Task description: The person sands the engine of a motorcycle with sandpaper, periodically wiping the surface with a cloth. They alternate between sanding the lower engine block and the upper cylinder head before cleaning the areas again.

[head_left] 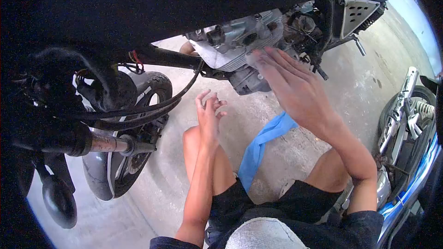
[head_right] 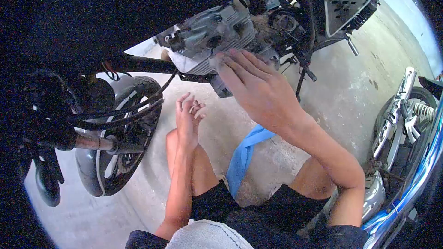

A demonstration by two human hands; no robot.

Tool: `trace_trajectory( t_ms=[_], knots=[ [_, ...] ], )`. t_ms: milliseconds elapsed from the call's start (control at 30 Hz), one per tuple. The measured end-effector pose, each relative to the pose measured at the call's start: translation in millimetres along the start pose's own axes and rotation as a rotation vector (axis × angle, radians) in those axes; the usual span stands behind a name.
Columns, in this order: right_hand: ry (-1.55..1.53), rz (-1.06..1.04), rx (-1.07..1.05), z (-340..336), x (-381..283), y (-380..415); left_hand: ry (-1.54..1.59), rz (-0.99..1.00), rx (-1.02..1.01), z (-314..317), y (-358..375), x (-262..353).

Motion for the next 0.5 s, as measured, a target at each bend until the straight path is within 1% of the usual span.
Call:
trace_trajectory(
  t_ms=[67,100,167,200,267,300,367,400,467,500],
  knots=[
    [-0.127,0.014,0.033,-3.8,-0.8,5.8,-0.001,0.031,0.009,-3.1,-7.3,-7.0],
    [-0.125,0.013,0.035,-3.4,-5.7,3.2,-0.001,0.033,0.007,-0.6,-8.1,-6.6],
    [-0.042,-0.001,0.027,2.1,-20.9,-9.1,-0.015,-0.005,-0.004,6.5,-10.3,-7.3],
    [-0.041,-0.001,0.030,6.1,-24.6,-12.0,-0.015,-0.003,-0.006,7.6,-11.0,-7.8],
    [0.088,-0.059,0.036,18.7,-29.2,-15.2,-0.030,-0.004,-0.001,9.2,-13.9,-9.3],
    [0.093,-0.057,0.036,26.8,-32.0,-13.2,-0.028,-0.005,-0.006,8.1,-15.1,-9.7],
    [0.159,-0.089,0.097,38.6,-37.2,-6.9,-0.037,-0.002,-0.004,4.4,-18.1,-9.9],
    [0.168,-0.087,0.096,40.1,-37.5,-9.6,-0.033,-0.003,-0.012,3.1,-21.7,-13.1],
    [0.082,-0.182,0.047,42.1,-39.8,-12.3,0.012,0.067,-0.026,-0.9,-25.8,-19.9],
    [0.083,-0.177,0.050,38.1,-35.3,-14.6,0.009,0.067,-0.030,1.7,-24.4,-16.4]
  ],
)
Point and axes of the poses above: each hand's wrist, its own y-axis away from the middle knuckle, its own z-axis out of the palm, x = y × z, the point moved 1 cm from there along -y, towards the middle knuckle, and after that the axes turned 8 degrees about z, right-handed, at the moved point
